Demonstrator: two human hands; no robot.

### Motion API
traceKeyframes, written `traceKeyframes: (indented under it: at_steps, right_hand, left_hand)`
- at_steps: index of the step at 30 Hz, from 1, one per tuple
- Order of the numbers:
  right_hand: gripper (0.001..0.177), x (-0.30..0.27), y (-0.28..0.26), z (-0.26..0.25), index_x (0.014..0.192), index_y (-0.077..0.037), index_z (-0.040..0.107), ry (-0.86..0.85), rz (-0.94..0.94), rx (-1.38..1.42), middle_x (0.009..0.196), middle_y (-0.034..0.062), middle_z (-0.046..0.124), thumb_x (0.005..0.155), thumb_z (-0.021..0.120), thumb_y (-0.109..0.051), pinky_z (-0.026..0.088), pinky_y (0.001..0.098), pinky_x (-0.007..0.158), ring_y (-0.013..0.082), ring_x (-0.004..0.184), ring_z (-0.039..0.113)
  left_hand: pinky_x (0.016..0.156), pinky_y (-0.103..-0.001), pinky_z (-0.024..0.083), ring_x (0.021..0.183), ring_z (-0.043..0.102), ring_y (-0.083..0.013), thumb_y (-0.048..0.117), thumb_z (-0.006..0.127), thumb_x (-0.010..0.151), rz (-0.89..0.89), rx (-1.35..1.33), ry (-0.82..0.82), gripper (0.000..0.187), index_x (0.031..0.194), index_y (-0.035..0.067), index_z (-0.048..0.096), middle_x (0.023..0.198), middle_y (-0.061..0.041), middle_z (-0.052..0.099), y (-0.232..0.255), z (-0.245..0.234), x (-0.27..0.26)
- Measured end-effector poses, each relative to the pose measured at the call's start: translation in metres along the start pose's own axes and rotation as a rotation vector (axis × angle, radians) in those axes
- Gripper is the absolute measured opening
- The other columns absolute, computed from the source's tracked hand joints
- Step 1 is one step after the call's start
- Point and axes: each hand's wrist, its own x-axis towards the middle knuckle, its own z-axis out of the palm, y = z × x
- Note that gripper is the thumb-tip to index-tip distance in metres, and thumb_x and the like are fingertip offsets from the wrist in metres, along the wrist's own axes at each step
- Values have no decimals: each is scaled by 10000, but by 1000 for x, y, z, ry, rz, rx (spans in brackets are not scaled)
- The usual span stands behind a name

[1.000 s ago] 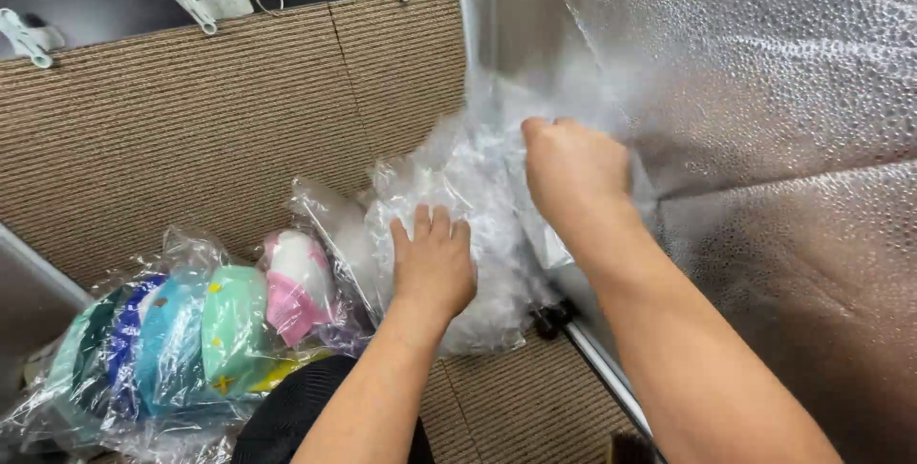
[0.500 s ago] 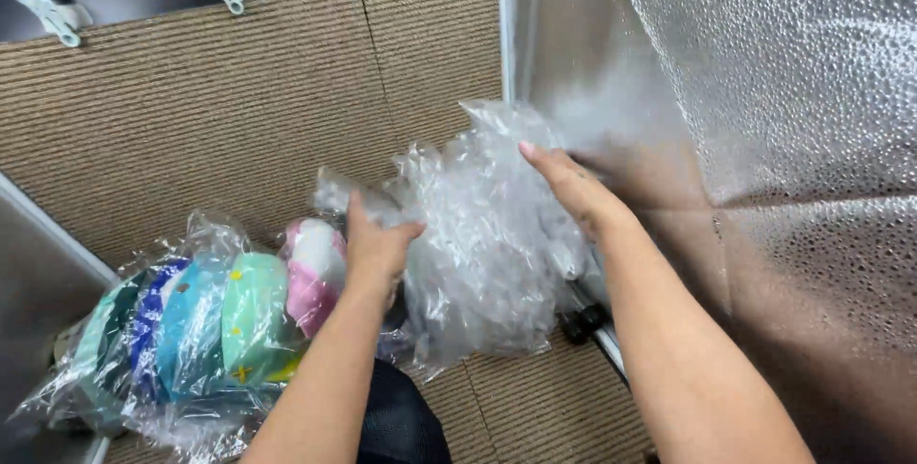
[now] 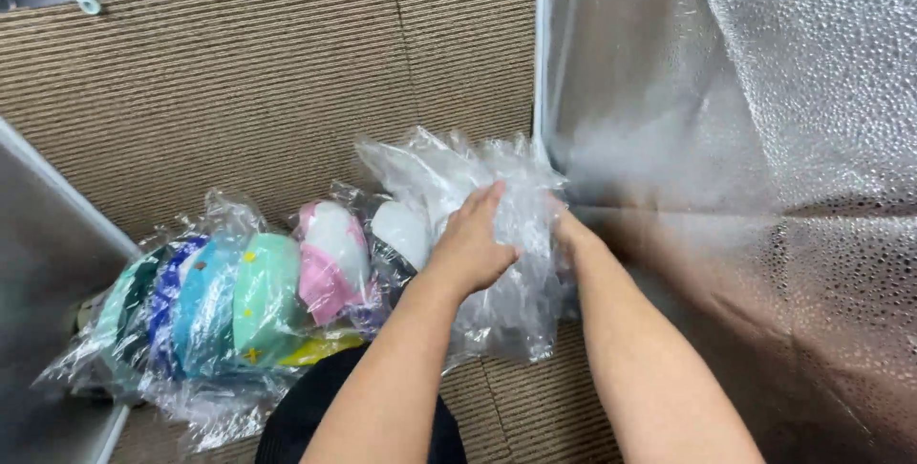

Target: The person cleans two hats by hand using a brush and a steamer inside a photography light box. They first steam and brush a grey and white mesh hat, then unwrap and brush a black mesh hat.

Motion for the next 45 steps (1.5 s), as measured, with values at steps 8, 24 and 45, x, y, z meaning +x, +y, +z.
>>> traceKeyframes:
  at_steps: [8,24,45]
  right_hand:
    - [750,59,52,-43,1103,-6,774,112,-64,-306,1100,247,735,871,559,-687,540,565,896,398,1141,668]
    - [557,-256,5,7,1319,-31,469,-503,-109,-43,1247,305,511,950,492,-448,482,586,808,482,1063,532]
    - [763,-371,90,36,1567,-169,444,-395,46,389,1514,191,477,954,424,-623,468,658,980,502,1303,492]
  left_hand:
    - [1054,-621,452,1322,533,-502,241,669,937,26,321,76,783,1609,83,301,1629,-312,256,9,-20,-31]
    - [1141,-652,352,1477,305,-493,555,630,929,-366,-547,623,855,1592,111,321,1594,-309,304,-102,-7,-333]
    - [1064,-483,497,1353,528,-343,405,596,990,-544,-864,548,704,1581,90,377,1454,-232,537,-84,75,-431]
